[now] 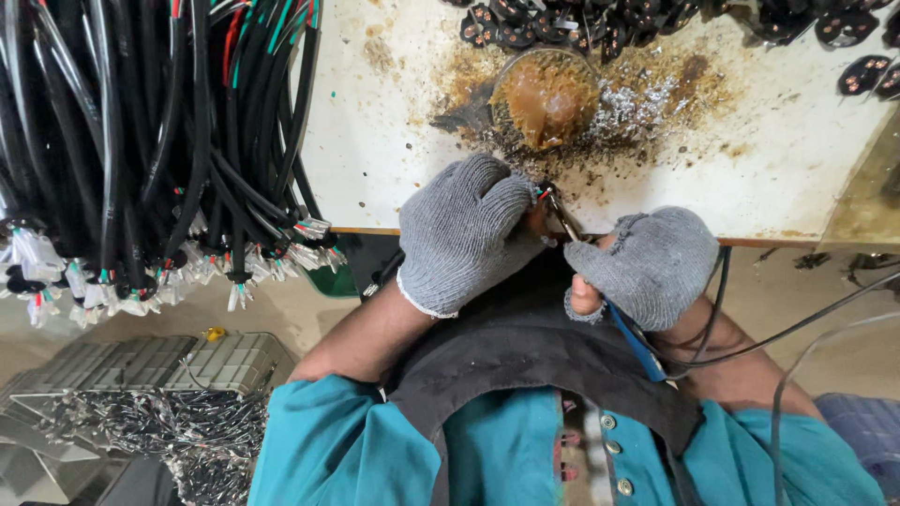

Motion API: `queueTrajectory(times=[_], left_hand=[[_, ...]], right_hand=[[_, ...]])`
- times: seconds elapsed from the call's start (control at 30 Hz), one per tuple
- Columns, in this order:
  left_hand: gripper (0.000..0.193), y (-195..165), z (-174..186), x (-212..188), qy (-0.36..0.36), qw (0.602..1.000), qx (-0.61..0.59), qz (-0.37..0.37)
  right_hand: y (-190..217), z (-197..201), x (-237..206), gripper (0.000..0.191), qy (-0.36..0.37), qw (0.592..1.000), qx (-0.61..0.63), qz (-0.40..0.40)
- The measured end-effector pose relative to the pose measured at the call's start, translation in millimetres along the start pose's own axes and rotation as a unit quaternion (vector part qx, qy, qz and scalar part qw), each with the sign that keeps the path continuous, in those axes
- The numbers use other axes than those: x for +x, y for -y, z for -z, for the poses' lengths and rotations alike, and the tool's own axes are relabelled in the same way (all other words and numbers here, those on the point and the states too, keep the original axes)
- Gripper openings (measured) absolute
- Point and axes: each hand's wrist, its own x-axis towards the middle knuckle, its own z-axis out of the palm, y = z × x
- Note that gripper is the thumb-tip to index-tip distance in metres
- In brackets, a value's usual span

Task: The person solders red and green wire ends onto electrical plug connectors at a workbench. They hold a connector in one hand and a soldering iron in the other, dip wire ends into a flux container, twist wires together, apply solder, and place finished connectors onto a growing pile on the table.

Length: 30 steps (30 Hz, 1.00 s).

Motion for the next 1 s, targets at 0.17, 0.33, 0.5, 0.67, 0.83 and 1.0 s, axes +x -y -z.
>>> queueTrajectory(times=[0.17,0.33,0.5,0.67,0.83,1.0], left_hand=[[0.024,1,2,-1,0.001,1.000,-0.003,-0.007],[0.026,2,1,-1,0.007,1.000,-0.002,-0.005],[0.027,2,2,-1,0.011,1.000,0.004,-0.010],[0.022,0,1,0,0.012,1.000,0.012,-0.002],[0.020,0,3,1,0.005,1.000,-0.003,-0.010],[0.019,1,5,0,0.007,1.000,-0.005,-0.008]], right_hand=[[2,3,1,0.024,-0.069,0.997,0.044,0.006],[2,5,0,0.023,-0.049,0.998,0.040,0.000],[0,4,-8,0.023,-0.066,0.996,0.056,0.005],[7,3,-13,0.019,-0.156,0.981,0.102,-0.056],[17,9,-6,0.023,-0.184,0.949,0.203,-0.158],[29,24,2,0.035,-0.240,0.787,0.492,-0.283]])
